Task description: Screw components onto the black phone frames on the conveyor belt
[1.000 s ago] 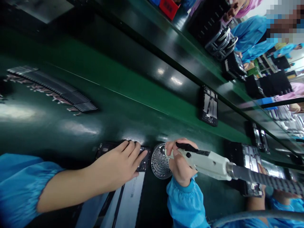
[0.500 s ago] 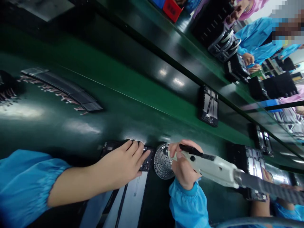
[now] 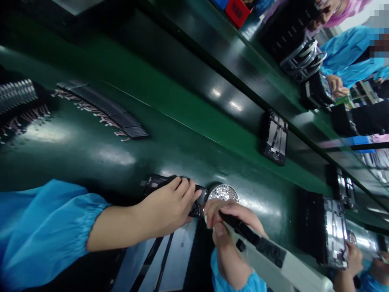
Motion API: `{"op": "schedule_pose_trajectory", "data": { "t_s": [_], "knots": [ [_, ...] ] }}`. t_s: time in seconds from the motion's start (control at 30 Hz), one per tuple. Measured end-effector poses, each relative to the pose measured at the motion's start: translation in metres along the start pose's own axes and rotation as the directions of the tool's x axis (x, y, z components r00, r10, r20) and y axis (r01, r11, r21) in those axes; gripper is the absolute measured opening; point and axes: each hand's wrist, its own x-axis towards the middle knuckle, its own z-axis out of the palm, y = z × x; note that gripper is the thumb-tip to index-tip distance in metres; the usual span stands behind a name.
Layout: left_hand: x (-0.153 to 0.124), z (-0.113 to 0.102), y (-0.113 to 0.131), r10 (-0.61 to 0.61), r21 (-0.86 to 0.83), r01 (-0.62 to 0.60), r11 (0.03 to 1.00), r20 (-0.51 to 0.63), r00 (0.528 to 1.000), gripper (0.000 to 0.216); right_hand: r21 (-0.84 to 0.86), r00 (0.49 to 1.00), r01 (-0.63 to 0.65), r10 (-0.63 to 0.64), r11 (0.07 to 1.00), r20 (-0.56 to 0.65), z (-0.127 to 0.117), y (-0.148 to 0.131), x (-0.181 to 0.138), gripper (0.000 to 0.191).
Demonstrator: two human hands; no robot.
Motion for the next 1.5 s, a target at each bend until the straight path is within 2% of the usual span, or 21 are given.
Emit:
{"op": "schedule_pose_trajectory", "data": {
  "t_s": [0.33, 0.53, 0.73, 0.97, 1.27, 1.37, 1.47, 1.5],
  "knots": [
    [0.0, 0.001, 0.002, -0.01, -0.01, 0.009, 1.0, -0.015, 1.0, 0.053, -0.024, 1.0, -0.008, 0.008, 1.0, 0.02, -0.001, 0.004, 0.0, 0.026],
    [0.001, 0.001, 0.003, -0.013, -0.021, 0.013, 1.0, -0.014, 1.0, 0.054, -0.039, 0.993, -0.086, 0.088, 0.996, 0.074, -0.006, -0.002, 0.006, 0.023],
    [0.002, -0.003, 0.002, -0.002, -0.029, 0.003, 1.0, 0.029, 1.0, 0.055, -0.047, 0.993, -0.089, 0.093, 0.995, 0.08, -0.009, 0.001, 0.004, 0.018],
    [0.003, -0.006, 0.0, 0.003, -0.042, 0.0, 0.999, 0.063, 0.998, 0.054, -0.064, 0.981, -0.1, 0.109, 0.993, 0.161, -0.024, 0.011, -0.005, 0.027],
    [0.003, -0.002, 0.003, 0.01, -0.036, -0.009, 0.999, 0.025, 1.0, 0.054, -0.047, 0.98, 0.004, 0.005, 0.999, 0.198, -0.024, 0.018, -0.006, 0.032],
    [0.002, 0.0, 0.003, -0.002, -0.033, 0.002, 0.999, 0.007, 1.0, 0.058, -0.007, 0.991, 0.035, -0.033, 0.999, 0.13, -0.015, 0.018, -0.006, 0.024],
    [0.001, 0.002, 0.001, 0.0, -0.024, -0.001, 1.0, -0.017, 1.0, 0.058, -0.012, 0.999, 0.039, -0.038, 0.999, 0.026, -0.006, 0.018, -0.007, 0.025],
    [0.0, 0.002, 0.0, 0.0, -0.021, 0.0, 1.0, -0.026, 1.0, 0.057, -0.001, 0.999, 0.048, -0.048, 0.999, 0.024, -0.004, 0.019, -0.007, 0.023]
  ]
}}
